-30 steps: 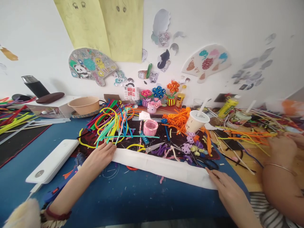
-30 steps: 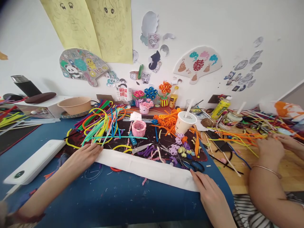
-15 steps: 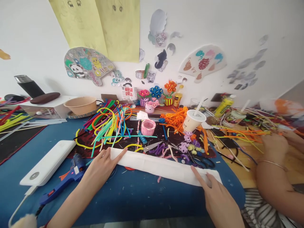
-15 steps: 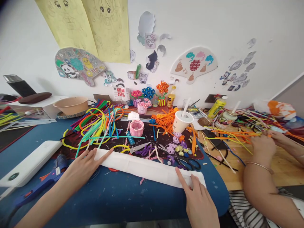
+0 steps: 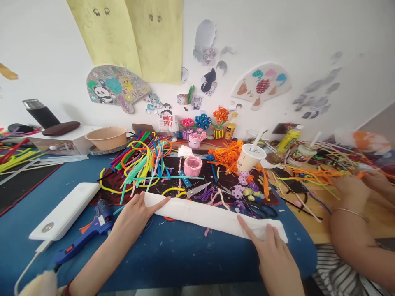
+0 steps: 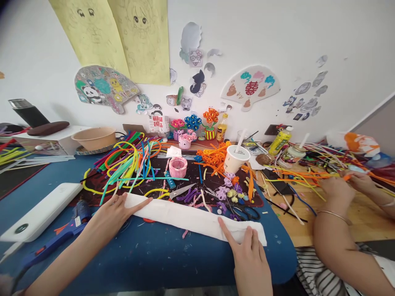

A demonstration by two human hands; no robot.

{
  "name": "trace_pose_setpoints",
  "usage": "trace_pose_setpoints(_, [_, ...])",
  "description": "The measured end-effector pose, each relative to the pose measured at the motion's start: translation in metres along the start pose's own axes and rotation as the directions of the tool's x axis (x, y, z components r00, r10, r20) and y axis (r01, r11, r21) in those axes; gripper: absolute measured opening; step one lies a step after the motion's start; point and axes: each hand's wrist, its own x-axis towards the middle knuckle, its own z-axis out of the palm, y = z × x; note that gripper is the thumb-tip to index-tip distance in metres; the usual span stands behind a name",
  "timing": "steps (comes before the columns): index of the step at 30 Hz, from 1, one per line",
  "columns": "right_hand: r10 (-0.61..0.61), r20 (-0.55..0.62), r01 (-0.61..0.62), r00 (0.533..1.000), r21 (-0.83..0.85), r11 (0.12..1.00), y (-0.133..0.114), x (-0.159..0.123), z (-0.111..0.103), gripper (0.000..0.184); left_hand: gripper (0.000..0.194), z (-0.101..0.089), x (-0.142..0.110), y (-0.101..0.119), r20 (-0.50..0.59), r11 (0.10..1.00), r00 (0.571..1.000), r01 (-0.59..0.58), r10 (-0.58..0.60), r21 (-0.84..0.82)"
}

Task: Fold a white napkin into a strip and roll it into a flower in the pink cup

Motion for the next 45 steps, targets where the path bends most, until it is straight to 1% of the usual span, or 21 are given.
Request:
trace_pose_setpoints(2, [-0.013, -0.005, 0.013, 1.000, -0.031, 0.999, -0.002, 0.000, 0.000, 0.096, 0.081, -0.004, 0.000, 0.002, 0.027, 0.999, 0.999, 0.025, -0.026, 0.022])
trace_pose_setpoints(5, [-0.009, 0.004, 0.010, 1.000, -0.035, 0.999, -0.006, 0.001, 0.000, 0.089, 0.084, -0.008, 0.001, 0.003, 0.048, 0.999, 0.998, 0.048, -0.048, -0.005])
trace_pose_setpoints(7, [0.011, -0.002, -0.011, 1.000, -0.003, 1.000, -0.009, 0.002, -0.003, 0.086, 0.085, -0.009, 0.002, 0.004, 0.051, 0.999, 0.998, 0.048, -0.047, -0.024])
trace_pose_setpoints(9, [0.032, -0.031, -0.029, 0.999, 0.076, 0.997, -0.012, 0.005, -0.008, 0.083, 0.084, -0.008, 0.002, 0.006, 0.036, 0.997, 0.997, 0.071, -0.070, -0.018])
trace_pose_setpoints(12, [0.022, -0.063, -0.006, 0.998, 0.245, 0.970, -0.014, 0.012, -0.015, 0.079, 0.081, -0.002, 0.001, 0.012, -0.041, 0.994, 0.993, 0.111, -0.110, 0.018])
trace_pose_setpoints(13, [0.013, -0.065, 0.005, 0.998, 0.274, 0.962, -0.014, 0.014, -0.018, 0.079, 0.080, 0.001, 0.000, 0.014, -0.078, 0.992, 0.990, 0.120, -0.117, 0.029])
trace_pose_setpoints(15, [0.010, -0.061, 0.008, 0.998, 0.281, 0.960, -0.014, 0.017, -0.021, 0.081, 0.075, 0.007, -0.001, 0.018, -0.155, 0.992, 0.981, 0.122, -0.118, 0.019])
trace_pose_setpoints(17, [0.017, -0.061, 0.000, 0.998, 0.264, 0.964, -0.015, 0.020, -0.023, 0.085, 0.066, 0.013, 0.000, 0.020, -0.234, 0.995, 0.967, 0.093, -0.099, -0.035])
trace_pose_setpoints(19, [0.031, -0.069, -0.012, 0.997, 0.265, 0.964, -0.016, 0.020, -0.024, 0.087, 0.056, 0.017, 0.002, 0.020, -0.306, 0.995, 0.950, 0.033, -0.059, -0.090])
trace_pose_setpoints(22, [0.076, -0.099, -0.049, 0.992, 0.256, 0.965, -0.016, 0.019, -0.022, 0.091, 0.052, 0.022, 0.004, 0.016, -0.363, 0.993, 0.932, -0.043, 0.001, -0.106])
trace_pose_setpoints(24, [0.096, -0.109, -0.067, 0.989, 0.249, 0.966, -0.016, 0.017, -0.020, 0.093, 0.054, 0.024, 0.005, 0.013, -0.373, 0.993, 0.927, -0.072, 0.033, -0.089])
trace_pose_setpoints(26, [0.079, -0.092, -0.055, 0.993, 0.240, 0.969, -0.014, 0.015, -0.019, 0.093, 0.057, 0.025, 0.005, 0.011, -0.382, 0.994, 0.923, -0.087, 0.055, -0.066])
trace_pose_setpoints(29, [0.015, -0.059, -0.002, 0.998, 0.213, 0.977, -0.011, 0.014, -0.018, 0.089, 0.062, 0.026, 0.004, 0.010, -0.404, 0.994, 0.912, -0.104, 0.076, -0.046])
trace_pose_setpoints(32, [-0.045, -0.066, 0.057, 0.997, 0.184, 0.981, -0.012, 0.015, -0.018, 0.083, 0.062, 0.025, 0.005, 0.009, -0.424, 0.988, 0.900, -0.144, 0.104, -0.063])
trace_pose_setpoints(36, [-0.121, -0.068, 0.133, 0.990, 0.208, 0.969, -0.016, 0.016, -0.008, 0.083, 0.064, 0.025, 0.006, 0.011, -0.437, 0.970, 0.886, -0.221, 0.154, -0.106])
trace_pose_setpoints(40, [-0.143, -0.037, 0.148, 0.989, 0.220, 0.964, -0.016, 0.012, 0.005, 0.091, 0.069, 0.027, 0.005, 0.014, -0.399, 0.937, 0.901, -0.273, 0.170, -0.217])
trace_pose_setpoints(45, [-0.142, 0.017, 0.135, 0.990, 0.224, 0.965, -0.013, 0.002, 0.017, 0.096, 0.065, 0.023, 0.003, 0.013, -0.316, 0.920, 0.935, -0.259, 0.162, -0.294])
